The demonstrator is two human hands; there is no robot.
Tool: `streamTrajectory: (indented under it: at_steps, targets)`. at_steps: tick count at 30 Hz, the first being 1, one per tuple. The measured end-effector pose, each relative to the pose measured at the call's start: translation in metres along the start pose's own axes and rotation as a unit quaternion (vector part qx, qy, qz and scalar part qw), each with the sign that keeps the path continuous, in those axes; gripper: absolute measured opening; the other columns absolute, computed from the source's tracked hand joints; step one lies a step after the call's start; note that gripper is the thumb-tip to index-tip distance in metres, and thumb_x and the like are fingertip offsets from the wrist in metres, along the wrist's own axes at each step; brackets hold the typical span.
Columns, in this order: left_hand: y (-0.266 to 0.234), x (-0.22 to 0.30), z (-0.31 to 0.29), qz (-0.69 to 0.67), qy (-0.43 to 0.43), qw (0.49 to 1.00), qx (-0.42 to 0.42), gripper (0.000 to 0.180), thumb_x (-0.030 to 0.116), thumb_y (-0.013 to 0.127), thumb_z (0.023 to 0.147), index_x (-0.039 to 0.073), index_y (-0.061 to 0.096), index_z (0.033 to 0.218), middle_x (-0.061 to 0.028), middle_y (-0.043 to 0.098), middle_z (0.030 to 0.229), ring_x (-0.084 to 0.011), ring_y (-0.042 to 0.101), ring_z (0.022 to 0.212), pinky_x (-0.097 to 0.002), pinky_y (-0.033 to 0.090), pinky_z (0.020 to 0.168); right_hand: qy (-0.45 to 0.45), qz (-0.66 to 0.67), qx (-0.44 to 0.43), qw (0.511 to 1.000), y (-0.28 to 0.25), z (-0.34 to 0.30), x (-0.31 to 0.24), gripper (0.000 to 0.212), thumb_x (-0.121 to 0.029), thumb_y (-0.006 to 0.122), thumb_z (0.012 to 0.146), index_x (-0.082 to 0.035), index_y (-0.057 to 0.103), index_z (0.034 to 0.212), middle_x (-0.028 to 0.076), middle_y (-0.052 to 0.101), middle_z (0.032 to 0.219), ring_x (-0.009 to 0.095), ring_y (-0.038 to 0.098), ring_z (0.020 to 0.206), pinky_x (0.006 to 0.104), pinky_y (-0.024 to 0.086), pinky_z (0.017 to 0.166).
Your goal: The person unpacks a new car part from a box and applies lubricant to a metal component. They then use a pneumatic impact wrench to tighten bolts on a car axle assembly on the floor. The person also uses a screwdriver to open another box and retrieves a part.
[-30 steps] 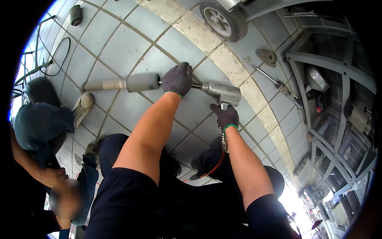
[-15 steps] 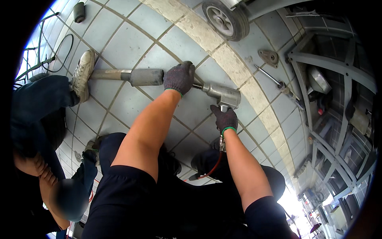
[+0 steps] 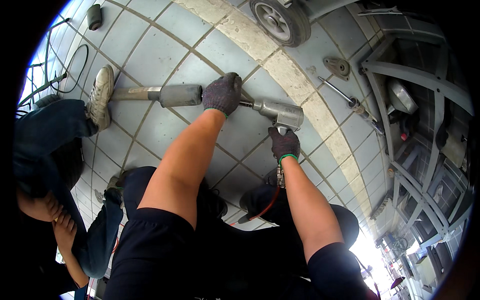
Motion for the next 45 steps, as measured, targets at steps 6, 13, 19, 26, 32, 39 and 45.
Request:
streamTrajectory:
  at_steps: [6, 13, 19, 26, 32, 39, 45]
  targets:
    - [-0.007, 0.008, 0.000, -0.003, -0.011, 1.000, -0.010, 0.042, 0.042, 0.047, 0.111, 0.013, 0.074, 0.126, -0.0195, 0.077, 0.123, -0.0424, 0.073, 0.115, -0.0561, 0.055, 0.102, 0.017, 0.004, -0.010, 1.000, -0.004, 0.007, -0.002, 0.077, -0.065, 0.078, 0.084, -0.002, 0.076, 0.126, 0.026, 0.079, 0.115, 0.041, 0.077, 0.107, 0.0495, 0.060, 0.094]
    - [0.005, -0.002, 0.006, 0.001, 0.029, 1.000, 0.000, 0.038, 0.039, 0.046, 0.111, 0.017, 0.072, 0.128, -0.0197, 0.077, 0.119, -0.0443, 0.073, 0.110, -0.0572, 0.057, 0.096, 0.009, 0.033, -0.030, 0.999, -0.020, 0.000, -0.016, 0.072, -0.061, 0.080, 0.085, 0.001, 0.077, 0.121, 0.024, 0.079, 0.095, 0.036, 0.079, 0.079, 0.0470, 0.061, 0.076]
    - [0.014, -0.004, 0.008, -0.021, 0.023, 0.999, 0.017, 0.036, 0.036, 0.045, 0.111, 0.016, 0.071, 0.127, -0.0197, 0.077, 0.118, -0.0455, 0.073, 0.110, -0.0581, 0.056, 0.097, -0.002, 0.015, -0.018, 1.000, -0.018, 0.007, -0.011, 0.076, -0.061, 0.079, 0.086, 0.003, 0.074, 0.125, 0.024, 0.079, 0.093, 0.036, 0.078, 0.076, 0.0467, 0.061, 0.075]
    - [0.018, 0.008, 0.000, -0.032, -0.001, 0.999, 0.008, 0.039, 0.040, 0.050, 0.110, 0.013, 0.076, 0.123, -0.0204, 0.078, 0.117, -0.0420, 0.074, 0.110, -0.0557, 0.057, 0.098, 0.000, 0.036, -0.014, 0.999, -0.018, 0.008, -0.001, 0.065, -0.054, 0.083, 0.087, 0.005, 0.073, 0.113, 0.018, 0.073, 0.081, 0.029, 0.073, 0.065, 0.0432, 0.057, 0.063]
    - [0.018, 0.010, -0.008, -0.047, 0.020, 0.999, 0.012, 0.038, 0.036, 0.045, 0.111, 0.011, 0.072, 0.122, -0.0254, 0.076, 0.117, -0.0475, 0.073, 0.105, -0.0592, 0.057, 0.094, -0.005, 0.049, -0.012, 0.999, -0.019, 0.009, 0.007, 0.064, -0.051, 0.084, 0.089, 0.006, 0.071, 0.114, 0.016, 0.072, 0.079, 0.027, 0.071, 0.061, 0.0412, 0.055, 0.057]
    - [0.025, 0.015, -0.010, -0.037, -0.002, 0.999, 0.014, 0.037, 0.035, 0.046, 0.111, 0.012, 0.072, 0.121, -0.0231, 0.077, 0.114, -0.0469, 0.073, 0.107, -0.0587, 0.056, 0.094, 0.011, 0.032, -0.027, 0.999, -0.025, 0.001, 0.010, 0.077, -0.061, 0.079, 0.086, 0.003, 0.074, 0.128, 0.025, 0.079, 0.096, 0.036, 0.078, 0.078, 0.0474, 0.061, 0.074]
    - [0.043, 0.016, -0.008, 0.011, 0.061, 0.998, -0.001, 0.033, 0.032, 0.046, 0.110, 0.014, 0.069, 0.126, -0.0206, 0.077, 0.116, -0.0454, 0.073, 0.106, -0.0582, 0.057, 0.093, 0.018, 0.028, -0.004, 0.999, -0.023, 0.008, 0.030, 0.077, -0.060, 0.080, 0.085, 0.003, 0.073, 0.129, 0.024, 0.079, 0.094, 0.035, 0.078, 0.075, 0.0462, 0.060, 0.071]
Point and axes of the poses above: each hand's wrist, its own z-axis towards the middle knuckle, its own y-axis out of the palm, x = y × z, the point moved 1 cm from there along z, towards the middle knuckle
